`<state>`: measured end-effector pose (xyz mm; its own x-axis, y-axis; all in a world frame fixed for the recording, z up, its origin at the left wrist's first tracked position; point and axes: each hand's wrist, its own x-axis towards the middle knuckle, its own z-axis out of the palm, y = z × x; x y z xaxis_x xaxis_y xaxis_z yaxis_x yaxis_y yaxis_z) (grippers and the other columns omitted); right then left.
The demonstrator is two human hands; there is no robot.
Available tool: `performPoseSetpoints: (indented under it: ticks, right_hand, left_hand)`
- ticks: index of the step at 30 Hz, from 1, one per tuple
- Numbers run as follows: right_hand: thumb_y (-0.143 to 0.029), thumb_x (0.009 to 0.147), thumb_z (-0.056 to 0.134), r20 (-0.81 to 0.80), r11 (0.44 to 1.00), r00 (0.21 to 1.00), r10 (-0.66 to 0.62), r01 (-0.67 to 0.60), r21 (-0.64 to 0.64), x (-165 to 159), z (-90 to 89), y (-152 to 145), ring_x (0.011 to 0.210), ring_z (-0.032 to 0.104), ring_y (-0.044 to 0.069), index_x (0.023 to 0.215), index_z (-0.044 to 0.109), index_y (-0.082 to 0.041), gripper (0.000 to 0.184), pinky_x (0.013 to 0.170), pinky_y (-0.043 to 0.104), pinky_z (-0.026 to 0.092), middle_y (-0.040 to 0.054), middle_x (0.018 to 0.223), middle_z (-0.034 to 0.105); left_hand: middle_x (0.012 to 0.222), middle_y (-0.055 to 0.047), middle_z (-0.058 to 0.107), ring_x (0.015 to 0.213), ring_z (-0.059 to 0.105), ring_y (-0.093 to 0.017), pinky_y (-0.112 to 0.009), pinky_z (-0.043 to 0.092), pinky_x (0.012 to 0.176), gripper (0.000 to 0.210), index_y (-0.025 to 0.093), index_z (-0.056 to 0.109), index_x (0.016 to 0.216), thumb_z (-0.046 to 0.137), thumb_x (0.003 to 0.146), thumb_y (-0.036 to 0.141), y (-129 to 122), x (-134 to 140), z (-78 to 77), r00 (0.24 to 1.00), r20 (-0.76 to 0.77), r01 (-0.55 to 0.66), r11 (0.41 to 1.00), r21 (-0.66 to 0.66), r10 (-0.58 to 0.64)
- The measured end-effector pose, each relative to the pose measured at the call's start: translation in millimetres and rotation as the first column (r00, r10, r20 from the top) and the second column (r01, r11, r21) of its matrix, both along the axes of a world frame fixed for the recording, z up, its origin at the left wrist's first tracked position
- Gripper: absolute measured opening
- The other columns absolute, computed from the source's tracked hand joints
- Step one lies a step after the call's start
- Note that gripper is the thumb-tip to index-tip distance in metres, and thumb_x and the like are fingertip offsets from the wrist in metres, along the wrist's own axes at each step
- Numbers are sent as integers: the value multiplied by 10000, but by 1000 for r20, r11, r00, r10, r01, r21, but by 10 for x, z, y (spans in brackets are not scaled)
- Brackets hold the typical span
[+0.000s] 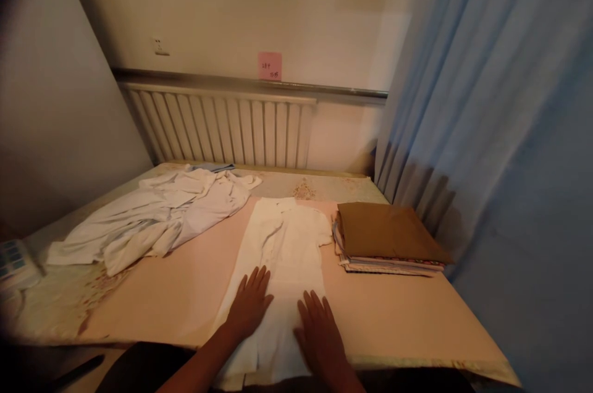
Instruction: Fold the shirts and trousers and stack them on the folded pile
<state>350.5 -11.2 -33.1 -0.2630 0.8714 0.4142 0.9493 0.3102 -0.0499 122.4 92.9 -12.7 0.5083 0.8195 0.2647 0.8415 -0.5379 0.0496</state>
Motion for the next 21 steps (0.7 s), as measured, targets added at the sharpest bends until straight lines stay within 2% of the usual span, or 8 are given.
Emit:
performPoseSetpoints:
  ticks: [4,9,12,16,19,21]
  right_hand:
    - [-309,887,520,6,998,1000,-27,28,-48,79,-99,-69,1363,374,293,1372,480,-214,495,1099,511,324,76,1469,430]
    - [-262,902,459,-124,993,985,-117,118,2,-38,-211,-9,1301,462,294,1278,571,-173,403,1065,517,385,129,1358,549]
    - [-235,908,438,-181,995,980,-87,95,36,-279,-167,134,1312,451,277,1293,556,-158,410,1061,489,410,134,1373,533]
    - [-255,923,450,-189,998,982,7,3,56,-546,-34,333,1356,391,254,1336,510,-141,432,1105,460,368,125,1410,497]
    - [-300,925,479,-160,999,987,-5,12,44,-505,-14,377,1367,370,268,1332,512,-134,440,1130,489,314,127,1422,484]
    - [-319,923,489,-150,996,986,-74,79,28,-360,-51,349,1371,361,280,1337,506,-124,458,1133,494,299,136,1437,462]
  left_hand:
    - [1491,-88,401,1398,317,-266,-500,294,1124,510,173,397,1432,365,964,374,-19,-60,-32,997,68,26,993,111,-33]
    - [1427,-85,492,1353,400,-251,-478,332,1106,456,178,477,1375,344,980,363,-30,-75,0,989,138,26,988,155,-48]
    - [1424,-82,496,1351,403,-253,-476,333,1103,445,182,491,1365,340,981,350,-23,-75,4,991,130,23,988,150,-43]
    - [1425,-74,495,1358,393,-246,-479,329,1107,441,186,485,1369,334,982,333,3,-87,-14,994,97,39,988,152,-54]
    - [1431,-71,488,1357,394,-247,-479,338,1101,442,177,482,1370,335,981,327,22,-95,-30,995,76,46,987,154,-58]
    - [1431,-72,488,1355,397,-250,-477,338,1101,442,172,485,1368,340,980,326,24,-92,-32,995,75,47,986,158,-60]
